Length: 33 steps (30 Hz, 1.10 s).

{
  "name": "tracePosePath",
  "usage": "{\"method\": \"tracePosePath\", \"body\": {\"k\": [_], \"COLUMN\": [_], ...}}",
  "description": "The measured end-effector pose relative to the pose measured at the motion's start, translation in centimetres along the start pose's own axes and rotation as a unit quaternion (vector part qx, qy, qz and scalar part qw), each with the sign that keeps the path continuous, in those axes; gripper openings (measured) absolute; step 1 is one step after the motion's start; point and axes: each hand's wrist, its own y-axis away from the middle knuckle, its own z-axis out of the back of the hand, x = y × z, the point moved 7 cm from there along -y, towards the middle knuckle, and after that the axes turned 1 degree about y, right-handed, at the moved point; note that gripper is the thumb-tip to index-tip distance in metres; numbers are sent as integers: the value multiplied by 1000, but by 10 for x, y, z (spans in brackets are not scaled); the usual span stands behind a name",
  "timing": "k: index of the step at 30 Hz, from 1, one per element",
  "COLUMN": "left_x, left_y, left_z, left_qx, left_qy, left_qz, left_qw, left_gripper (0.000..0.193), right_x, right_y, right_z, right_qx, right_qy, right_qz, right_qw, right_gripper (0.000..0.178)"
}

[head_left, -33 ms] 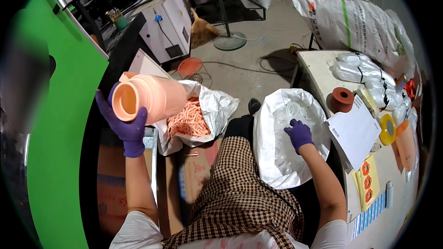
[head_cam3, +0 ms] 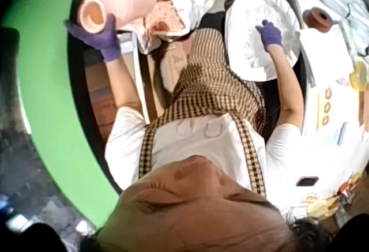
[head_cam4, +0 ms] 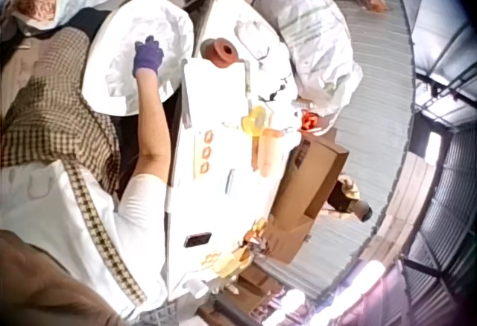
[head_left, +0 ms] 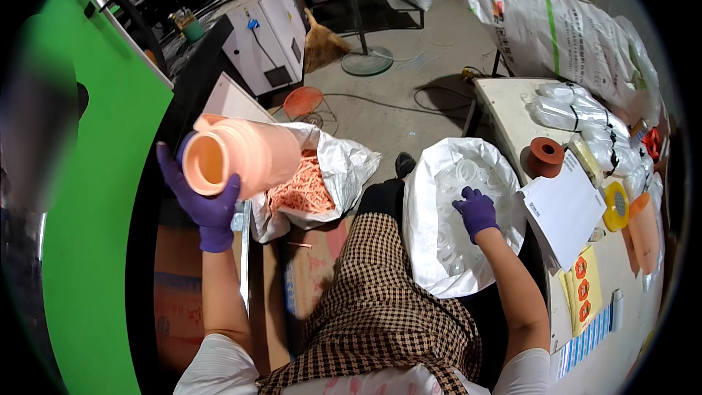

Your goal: The person applies labels and stickers to orange plastic jugs by hand. They peel individual stickers from a sheet and press them onto the sides of the jugs, handling one jug at a time.

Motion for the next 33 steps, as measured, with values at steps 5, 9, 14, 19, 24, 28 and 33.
{"method": "tracePosePath", "body": {"k": [5,9,14,19,24,28,33], "left_x": [-21,-49,-74,-77,-81,-81,-79], "left_y": [108,161,137,135,137,142,148], "left_z": [-32,-58,-78,-82,-81,-78,-79], "left_qx": [149,279,342,315,322,318,316], "left_qy": [49,14,-40,12,15,-12,-11], "left_qz": [174,184,64,25,12,0,-3], "left_qw": [972,942,937,949,947,948,949], "left_gripper": [113,85,71,69,66,75,84], "right_x": [-3,-27,41,156,196,152,172], "right_y": [12,35,82,120,141,134,110], "right_z": [15,21,76,94,91,92,173], "right_qx": [-55,-159,-194,-65,245,174,1], "right_qy": [-132,-420,-293,-535,-575,-803,-752], "right_qz": [-91,-112,13,205,330,178,217], "right_qw": [986,887,936,817,708,541,622], "right_gripper": [13,7,29,25,18,30,34]}}
